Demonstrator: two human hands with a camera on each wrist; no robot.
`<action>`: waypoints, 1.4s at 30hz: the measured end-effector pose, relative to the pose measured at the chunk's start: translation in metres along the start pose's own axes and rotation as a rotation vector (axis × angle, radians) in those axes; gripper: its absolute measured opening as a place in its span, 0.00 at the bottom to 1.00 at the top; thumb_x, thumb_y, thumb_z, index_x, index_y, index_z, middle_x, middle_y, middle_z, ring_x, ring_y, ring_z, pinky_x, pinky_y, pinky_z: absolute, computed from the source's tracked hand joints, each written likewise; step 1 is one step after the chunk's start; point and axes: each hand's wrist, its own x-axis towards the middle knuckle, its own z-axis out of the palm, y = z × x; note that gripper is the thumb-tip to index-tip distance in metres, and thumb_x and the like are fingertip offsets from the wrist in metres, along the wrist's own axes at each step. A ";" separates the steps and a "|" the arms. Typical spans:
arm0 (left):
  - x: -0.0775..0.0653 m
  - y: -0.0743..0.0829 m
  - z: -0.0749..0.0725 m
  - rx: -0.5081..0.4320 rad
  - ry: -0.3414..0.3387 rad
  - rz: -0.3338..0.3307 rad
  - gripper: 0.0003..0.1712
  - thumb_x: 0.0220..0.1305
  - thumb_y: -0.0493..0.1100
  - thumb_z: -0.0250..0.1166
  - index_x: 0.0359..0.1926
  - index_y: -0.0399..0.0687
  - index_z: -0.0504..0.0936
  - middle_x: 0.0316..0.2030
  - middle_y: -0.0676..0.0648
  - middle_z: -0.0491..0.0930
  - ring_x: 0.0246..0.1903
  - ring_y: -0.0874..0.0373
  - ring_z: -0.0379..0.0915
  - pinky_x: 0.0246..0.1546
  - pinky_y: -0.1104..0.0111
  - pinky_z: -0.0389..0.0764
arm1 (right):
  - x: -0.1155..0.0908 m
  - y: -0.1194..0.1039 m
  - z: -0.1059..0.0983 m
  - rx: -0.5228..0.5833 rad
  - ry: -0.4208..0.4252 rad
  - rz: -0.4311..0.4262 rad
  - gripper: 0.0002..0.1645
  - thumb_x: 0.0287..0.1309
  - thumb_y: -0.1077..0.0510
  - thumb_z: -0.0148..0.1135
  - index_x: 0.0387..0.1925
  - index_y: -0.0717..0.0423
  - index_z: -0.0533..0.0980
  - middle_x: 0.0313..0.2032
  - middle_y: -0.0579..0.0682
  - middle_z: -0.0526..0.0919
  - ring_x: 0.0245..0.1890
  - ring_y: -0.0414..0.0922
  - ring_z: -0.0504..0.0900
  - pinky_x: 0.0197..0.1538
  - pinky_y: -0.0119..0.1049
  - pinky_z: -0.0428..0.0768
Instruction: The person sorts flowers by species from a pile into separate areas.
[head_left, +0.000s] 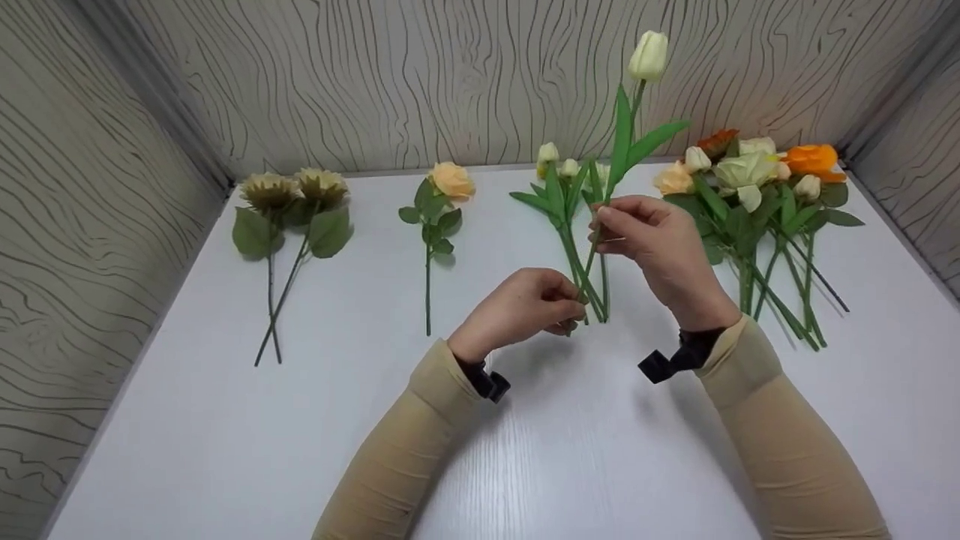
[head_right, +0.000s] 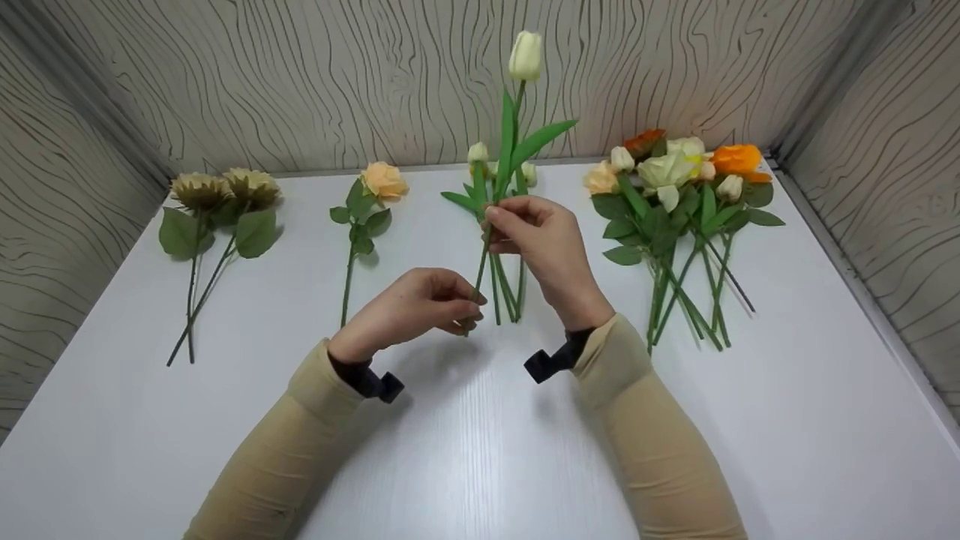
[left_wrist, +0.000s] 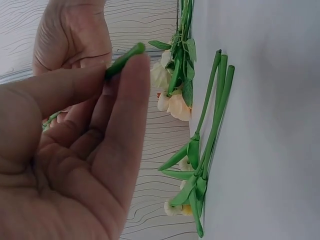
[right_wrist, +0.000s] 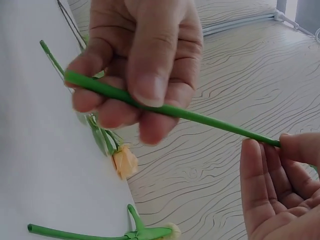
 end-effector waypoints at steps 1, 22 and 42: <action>0.000 0.000 0.000 0.014 -0.013 -0.002 0.03 0.70 0.38 0.68 0.41 0.43 0.85 0.36 0.44 0.87 0.34 0.54 0.85 0.44 0.57 0.87 | 0.000 -0.001 0.000 -0.002 0.007 -0.001 0.22 0.65 0.56 0.70 0.51 0.70 0.79 0.42 0.58 0.85 0.39 0.48 0.86 0.46 0.39 0.86; 0.000 0.009 0.001 0.084 0.102 0.089 0.05 0.73 0.40 0.65 0.46 0.46 0.82 0.37 0.51 0.85 0.36 0.59 0.84 0.39 0.68 0.85 | -0.001 -0.001 -0.001 -0.034 0.005 0.002 0.23 0.63 0.58 0.72 0.51 0.72 0.78 0.38 0.57 0.86 0.37 0.47 0.86 0.43 0.38 0.87; -0.015 0.006 -0.016 1.034 0.274 0.179 0.41 0.72 0.56 0.66 0.78 0.48 0.62 0.75 0.39 0.62 0.73 0.42 0.60 0.73 0.52 0.61 | 0.079 0.037 -0.025 -0.743 -0.001 0.338 0.14 0.69 0.59 0.64 0.48 0.68 0.81 0.38 0.58 0.85 0.30 0.43 0.87 0.42 0.42 0.88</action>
